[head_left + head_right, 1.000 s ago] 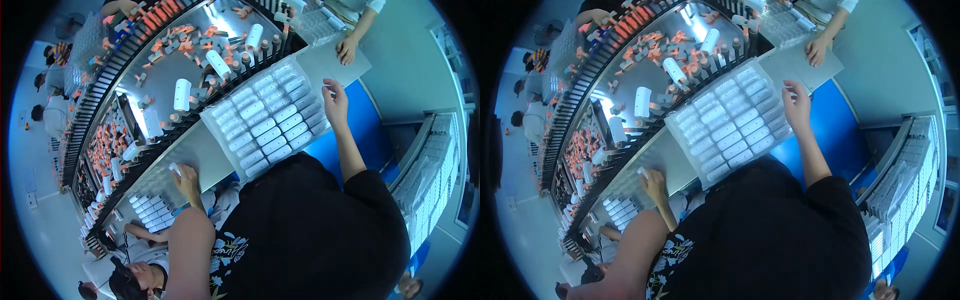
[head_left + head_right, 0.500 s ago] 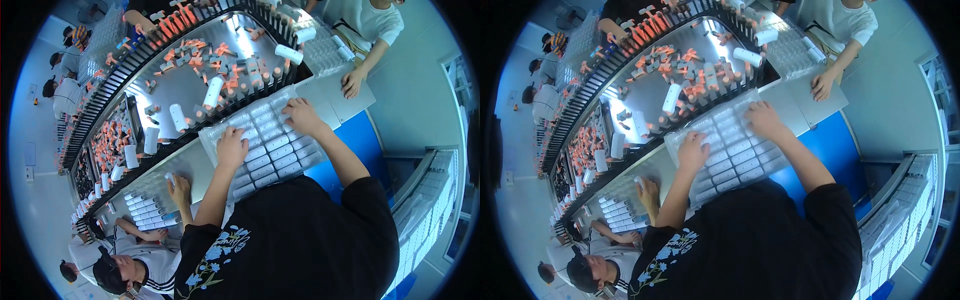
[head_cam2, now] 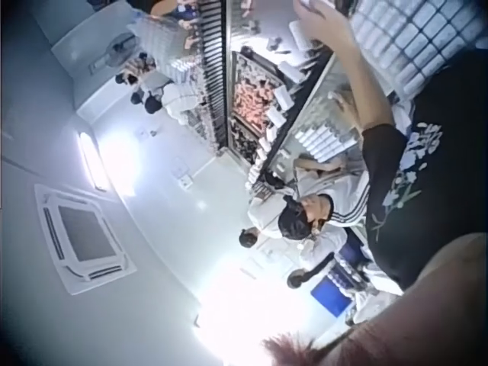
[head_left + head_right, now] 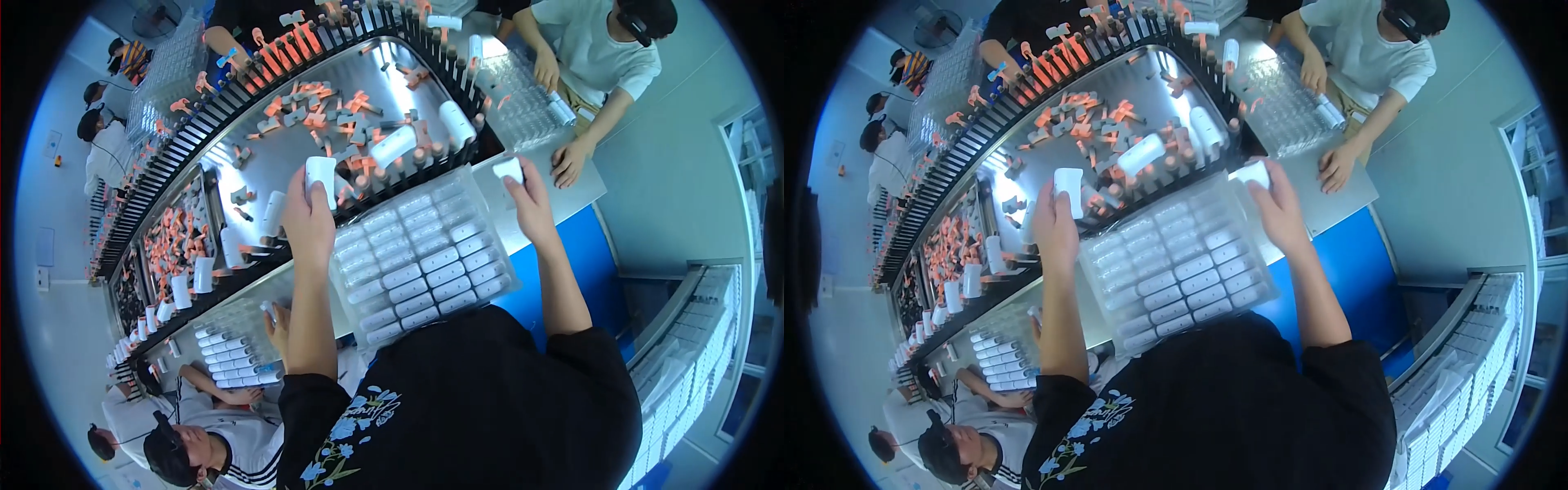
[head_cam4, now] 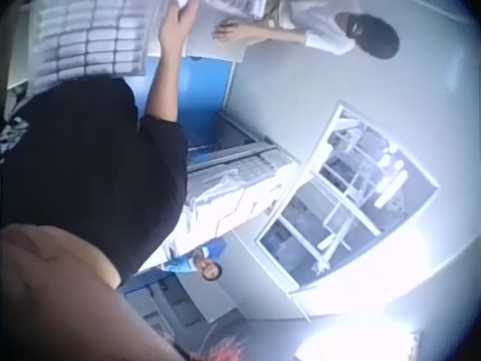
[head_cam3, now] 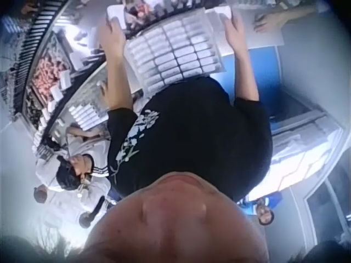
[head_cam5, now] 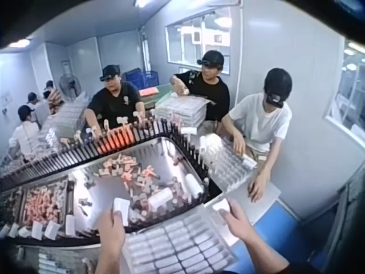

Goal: The person sorts small plastic components by hand from a moving assembly line track into compartmentalized trays.

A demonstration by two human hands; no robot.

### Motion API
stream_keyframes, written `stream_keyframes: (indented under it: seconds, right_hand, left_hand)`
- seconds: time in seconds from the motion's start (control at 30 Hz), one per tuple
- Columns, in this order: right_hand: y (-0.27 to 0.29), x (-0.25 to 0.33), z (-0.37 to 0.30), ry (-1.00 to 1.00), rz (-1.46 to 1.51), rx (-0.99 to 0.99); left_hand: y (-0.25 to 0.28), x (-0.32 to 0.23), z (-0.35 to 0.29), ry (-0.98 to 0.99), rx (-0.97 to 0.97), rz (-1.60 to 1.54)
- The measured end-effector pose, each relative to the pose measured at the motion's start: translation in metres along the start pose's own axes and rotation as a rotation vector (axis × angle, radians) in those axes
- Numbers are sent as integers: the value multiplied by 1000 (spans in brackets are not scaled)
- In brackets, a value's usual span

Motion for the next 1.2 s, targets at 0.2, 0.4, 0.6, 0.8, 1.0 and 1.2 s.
stream_keyframes:
  seconds: [0.2, 0.4, 0.6, 0.8, 1.0, 1.2]
  right_hand:
    - [52, 36, 65, -9, -410, -254]
    - [-7, 21, 150, -113, -831, 13]
    - [-100, 28, 145, -135, -1213, 240]
    - [-142, 28, 128, -14, -1058, 180]
    - [-205, 58, 103, 191, -1066, 115]
    - [-199, 64, -1, 541, -621, 19]
  left_hand:
    - [32, -15, 5, 158, 50, 543]
    - [80, 65, 13, 73, -81, 99]
    - [125, 79, -6, 287, -14, -137]
    - [165, 117, -14, 309, -29, 197]
    - [187, 149, -42, 67, -292, 575]
    - [196, 153, -76, 224, -509, 356]
Point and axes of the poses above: each hand's wrist, its own z-axis towards the middle knuckle, its own y-axis out of the back of the hand, x = y × z, the point moved 10 cm from there along z, towards the middle knuckle, and after that the axes turned 12 degrees about x, right-handed, at the moved point
